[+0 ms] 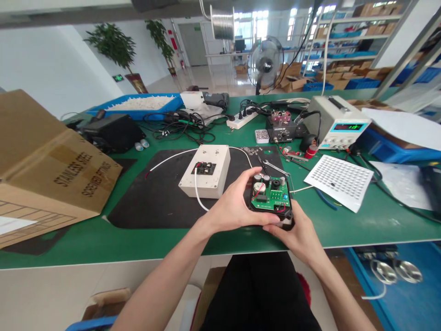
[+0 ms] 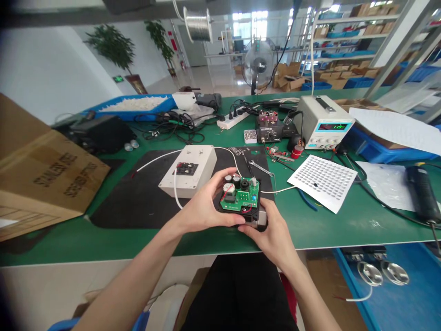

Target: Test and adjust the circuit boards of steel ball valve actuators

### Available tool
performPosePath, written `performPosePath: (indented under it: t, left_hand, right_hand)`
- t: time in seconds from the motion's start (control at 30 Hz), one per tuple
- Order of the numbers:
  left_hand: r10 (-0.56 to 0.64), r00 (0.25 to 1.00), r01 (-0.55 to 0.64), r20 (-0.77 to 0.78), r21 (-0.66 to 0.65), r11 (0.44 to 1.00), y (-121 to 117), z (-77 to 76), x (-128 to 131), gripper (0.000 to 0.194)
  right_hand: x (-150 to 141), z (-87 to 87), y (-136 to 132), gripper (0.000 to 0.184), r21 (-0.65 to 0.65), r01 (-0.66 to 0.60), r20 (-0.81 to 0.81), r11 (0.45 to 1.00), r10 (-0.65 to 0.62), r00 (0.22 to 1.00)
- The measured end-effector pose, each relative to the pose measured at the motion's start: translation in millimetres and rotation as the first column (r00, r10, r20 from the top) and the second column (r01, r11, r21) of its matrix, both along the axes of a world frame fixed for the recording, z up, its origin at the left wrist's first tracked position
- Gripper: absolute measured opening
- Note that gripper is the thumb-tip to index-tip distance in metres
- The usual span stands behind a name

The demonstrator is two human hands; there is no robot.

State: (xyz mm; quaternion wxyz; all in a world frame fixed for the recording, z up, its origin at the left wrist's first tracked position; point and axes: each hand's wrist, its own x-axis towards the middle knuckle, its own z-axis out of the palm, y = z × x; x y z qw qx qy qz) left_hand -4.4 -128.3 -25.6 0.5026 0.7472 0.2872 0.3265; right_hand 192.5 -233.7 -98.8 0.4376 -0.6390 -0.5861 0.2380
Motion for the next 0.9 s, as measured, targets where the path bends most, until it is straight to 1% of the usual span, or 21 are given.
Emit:
performPosePath:
  t: [0.07, 0.1, 0.17, 0.23, 0.3, 0.37, 0.43, 0.47, 0.53, 0.6, 0.67, 0.73, 0.8, 0.9]
  left_hand:
    - [-0.037, 0.999, 0.037, -0.009, -0.022, 0.999, 4, 0.3, -1, 0.108]
    - [-0.034, 0.999, 0.034, -0.011, -0.026, 0.999, 5, 0.0, 0, 0.107]
    - [0.008, 1.000, -0.008, -0.010, -0.030, 1.000, 5, -1.5, 2, 0.104]
    - [0.049, 0.999, -0.049, -0.005, -0.038, 0.998, 4, -3.1, 5, 0.102]
    - [0.071, 0.997, -0.071, -0.009, -0.045, 0.996, 3, -4.4, 6, 0.102]
    - [0.090, 0.996, -0.090, -0.023, -0.029, 0.995, 3, -5.8, 7, 0.105]
    - [0.124, 0.991, -0.124, -0.043, 0.006, 0.992, 4, -7.3, 7, 0.106]
    - [0.146, 0.988, -0.145, -0.049, 0.023, 0.989, 5, -8.0, 8, 0.105]
    - [0.197, 0.979, -0.195, -0.045, 0.036, 0.980, 9, -9.2, 11, 0.105]
    - [0.237, 0.970, -0.238, -0.054, -0.013, 0.971, 14, -9.5, 15, 0.107]
    - [0.254, 0.959, -0.266, -0.123, -0.092, 0.960, 19, -8.7, 16, 0.110]
    - [0.261, 0.936, -0.295, -0.236, -0.127, 0.947, 24, -7.3, 14, 0.110]
    - [0.281, 0.899, -0.332, -0.335, -0.106, 0.937, 26, -6.2, 10, 0.105]
    - [0.341, 0.853, -0.401, -0.395, -0.078, 0.913, 26, -6.0, 4, 0.092]
  right_hand:
    - [2, 2.9, 2, 0.069, -0.021, -0.017, -0.021, 1.000, 0.017, 1.000]
    - [3, 4.4, 2, 0.068, -0.026, -0.021, -0.030, 0.999, 0.020, 0.999]
    - [3, 5.5, 3, 0.066, -0.034, -0.023, -0.032, 0.999, 0.022, 0.999]
    - [1, 2.4, 4, 0.068, -0.021, -0.012, 0.003, 1.000, 0.012, 1.000]
    - [-1, -4.8, 5, 0.078, 0.038, -0.004, 0.078, 0.999, 0.001, 0.997]
    - [-3, -13.0, 7, 0.085, 0.127, 0.010, 0.162, 0.992, -0.030, 0.986]
    - [-5, -18.0, 9, 0.083, 0.188, 0.034, 0.217, 0.982, -0.075, 0.973]
    - [-5, -18.2, 9, 0.079, 0.192, 0.052, 0.229, 0.980, -0.097, 0.969]
    - [-5, -14.0, 8, 0.073, 0.160, 0.091, 0.221, 0.983, -0.125, 0.967]
    - [-6, -6.1, 6, 0.071, 0.087, 0.102, 0.187, 0.991, -0.117, 0.975]
    - [-8, 1.1, 2, 0.072, 0.012, 0.077, 0.159, 0.997, -0.078, 0.984]
    - [-11, 4.7, -1, 0.074, -0.031, 0.040, 0.171, 0.999, -0.034, 0.985]
    - [-13, 4.8, -2, 0.076, -0.027, 0.016, 0.202, 0.999, -0.010, 0.979]
    - [-14, 2.1, -1, 0.077, 0.016, -0.001, 0.220, 1.000, -0.002, 0.975]
